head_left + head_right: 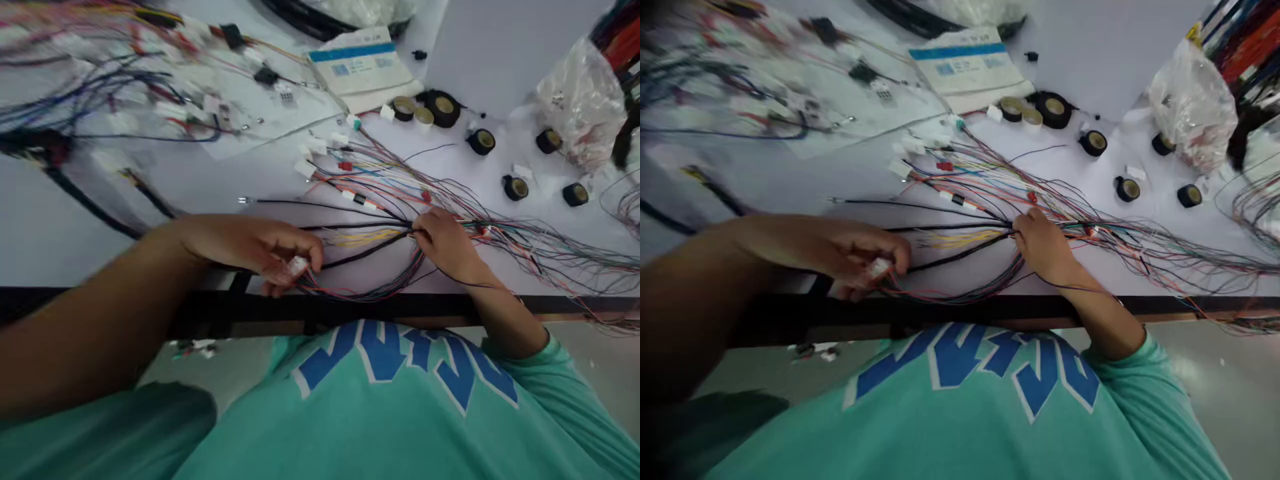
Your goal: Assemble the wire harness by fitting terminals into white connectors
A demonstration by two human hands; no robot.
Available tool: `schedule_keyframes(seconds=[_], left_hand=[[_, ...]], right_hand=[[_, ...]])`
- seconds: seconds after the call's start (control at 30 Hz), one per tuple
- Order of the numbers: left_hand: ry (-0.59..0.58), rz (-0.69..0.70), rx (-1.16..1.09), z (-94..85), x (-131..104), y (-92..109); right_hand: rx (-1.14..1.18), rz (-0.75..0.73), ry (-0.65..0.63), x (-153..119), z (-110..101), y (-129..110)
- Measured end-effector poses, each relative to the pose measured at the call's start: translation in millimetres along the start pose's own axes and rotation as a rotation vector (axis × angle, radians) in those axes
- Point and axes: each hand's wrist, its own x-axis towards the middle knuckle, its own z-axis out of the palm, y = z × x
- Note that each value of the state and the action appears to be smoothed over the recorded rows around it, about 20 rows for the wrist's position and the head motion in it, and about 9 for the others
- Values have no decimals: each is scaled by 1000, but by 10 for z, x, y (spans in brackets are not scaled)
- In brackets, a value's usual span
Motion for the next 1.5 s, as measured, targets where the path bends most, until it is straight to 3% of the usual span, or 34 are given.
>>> schedule_keyframes(seconds=[0.4,0.7,1.0,1.23,1.5], left_hand=[[58,25,-8,20,27,30],[43,122,48,0,37,-32],[0,259,224,-91,79,-105],[20,280,320,-78,75,-76],[13,271,257,-96,91,-109]], right_hand=[[-85,-12,-62,87,-47,-25],[-406,44,-97,-26,-34,-336],[-422,-6,-214,115,-194,-123],[-485,-81,-266,124,-215,-162],[-405,-114,-268,204,-256,-150]])
